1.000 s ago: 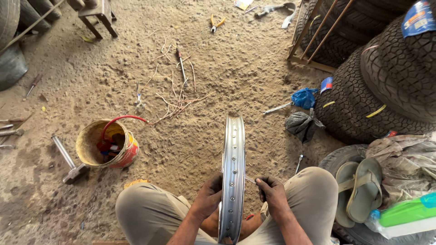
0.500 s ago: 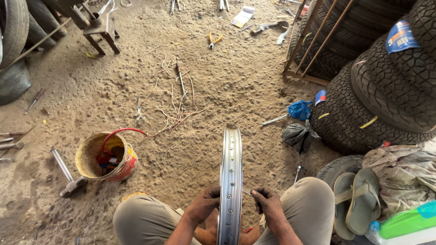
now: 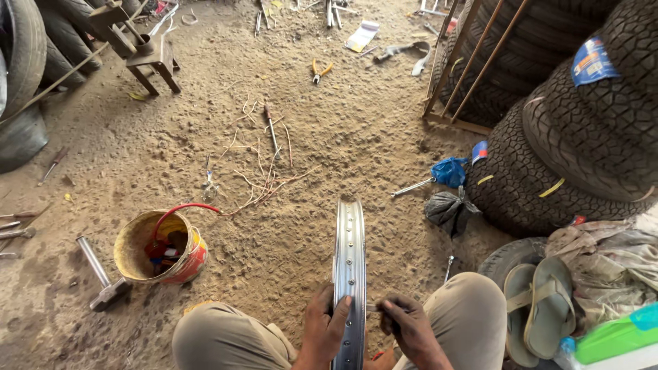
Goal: The person sits on the ground and scrubs the outer edge of a motorcycle wheel rim using a small abrasive tool. They rotate the rim by hand to access different sections, repeatedly rubbing the metal surface to remove dirt or oxidation.
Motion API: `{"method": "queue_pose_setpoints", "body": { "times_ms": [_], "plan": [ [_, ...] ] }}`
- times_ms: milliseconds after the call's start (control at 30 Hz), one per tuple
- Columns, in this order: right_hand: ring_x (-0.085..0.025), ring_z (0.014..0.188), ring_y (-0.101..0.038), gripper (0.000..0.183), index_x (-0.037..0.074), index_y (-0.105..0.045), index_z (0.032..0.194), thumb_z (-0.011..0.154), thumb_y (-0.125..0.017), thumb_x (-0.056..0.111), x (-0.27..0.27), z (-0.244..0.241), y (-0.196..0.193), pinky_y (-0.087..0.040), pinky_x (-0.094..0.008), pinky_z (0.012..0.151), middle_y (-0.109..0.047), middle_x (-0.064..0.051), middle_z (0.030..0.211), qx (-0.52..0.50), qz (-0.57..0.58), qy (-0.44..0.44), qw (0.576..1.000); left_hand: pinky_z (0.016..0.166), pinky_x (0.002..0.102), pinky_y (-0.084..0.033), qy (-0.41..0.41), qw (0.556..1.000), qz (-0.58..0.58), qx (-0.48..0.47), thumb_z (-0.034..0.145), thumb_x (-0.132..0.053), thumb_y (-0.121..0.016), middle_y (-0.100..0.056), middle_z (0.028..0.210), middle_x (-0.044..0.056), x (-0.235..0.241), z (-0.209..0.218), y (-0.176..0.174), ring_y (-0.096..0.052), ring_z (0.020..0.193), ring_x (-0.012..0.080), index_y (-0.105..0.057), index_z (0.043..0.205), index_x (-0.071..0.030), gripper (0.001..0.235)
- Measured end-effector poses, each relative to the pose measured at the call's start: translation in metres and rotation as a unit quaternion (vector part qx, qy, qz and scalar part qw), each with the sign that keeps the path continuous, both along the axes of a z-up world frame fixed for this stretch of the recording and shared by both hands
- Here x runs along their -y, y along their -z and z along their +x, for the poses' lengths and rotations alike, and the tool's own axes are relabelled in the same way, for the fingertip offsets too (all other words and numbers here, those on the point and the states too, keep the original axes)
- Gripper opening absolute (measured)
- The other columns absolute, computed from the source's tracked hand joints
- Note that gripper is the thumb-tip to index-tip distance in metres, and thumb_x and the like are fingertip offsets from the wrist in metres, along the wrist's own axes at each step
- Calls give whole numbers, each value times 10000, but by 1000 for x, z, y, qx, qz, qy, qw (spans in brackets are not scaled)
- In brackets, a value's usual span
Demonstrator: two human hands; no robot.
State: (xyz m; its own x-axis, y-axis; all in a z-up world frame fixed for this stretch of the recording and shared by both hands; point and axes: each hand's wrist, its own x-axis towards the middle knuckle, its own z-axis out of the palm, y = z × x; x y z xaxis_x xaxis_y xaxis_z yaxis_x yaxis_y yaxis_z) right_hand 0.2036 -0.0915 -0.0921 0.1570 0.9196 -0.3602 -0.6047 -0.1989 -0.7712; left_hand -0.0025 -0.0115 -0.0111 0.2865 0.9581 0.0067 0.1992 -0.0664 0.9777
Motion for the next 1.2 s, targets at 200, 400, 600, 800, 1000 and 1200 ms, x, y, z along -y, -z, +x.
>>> {"method": "queue_pose_setpoints", "body": {
  "times_ms": [200, 400, 600, 800, 1000, 1200],
  "plan": [
    [-177, 605, -639, 226, -35, -714, 1019, 907, -681, 159, -10, -19, -5, -527, -335, 549, -679, -88, 705, 2, -33, 3, 999, 735, 375, -566, 34, 987, -147, -56, 888, -406, -655, -779, 804, 127, -5, -6, -6, -754, 763, 259, -769, 999, -31, 407],
    [-197, 621, -654, 263, -52, -633, 1058, 923, -710, 159, -25, -8, -30, -549, -349, 564, -679, -96, 756, 60, 6, -28, 998, 770, 405, -527, 45, 979, -91, -176, 911, -469, -629, -776, 872, 151, -4, -6, -9, -718, 847, 292, -777, 1053, -78, 441],
    [-114, 721, -611, 336, 15, -608, 1227, 942, -668, 182, -74, -12, -55, -506, -278, 619, -669, -79, 879, 267, 26, -29, 963, 762, 391, -575, 80, 981, -159, -78, 904, -461, -621, -779, 916, 138, -12, -4, -17, -751, 812, 263, -693, 1159, -109, 440],
    [-161, 705, -639, 235, -13, -539, 1039, 990, -694, 157, -38, -29, -58, -527, -303, 625, -675, -81, 827, 108, -8, 49, 993, 645, 413, -571, 49, 982, -104, -148, 887, -475, -607, -749, 691, 94, -4, -10, -31, -745, 633, 228, -780, 1024, -124, 415],
    [-124, 548, -528, 238, 48, -510, 890, 959, -722, 130, 42, -47, -47, -432, -274, 486, -562, -41, 684, 137, -59, -7, 989, 654, 416, -556, 59, 982, -49, -170, 896, -544, -605, -738, 652, 88, -9, -4, -30, -733, 603, 256, -779, 985, -146, 443],
    [-129, 666, -582, 189, 38, -539, 1012, 947, -674, 153, -39, -29, -59, -482, -275, 574, -605, -56, 808, 110, -37, 71, 991, 694, 463, -519, 42, 975, -12, -216, 907, -538, -591, -743, 682, 108, -10, -4, -38, -726, 675, 301, -775, 1079, -172, 444]
  ]
}}
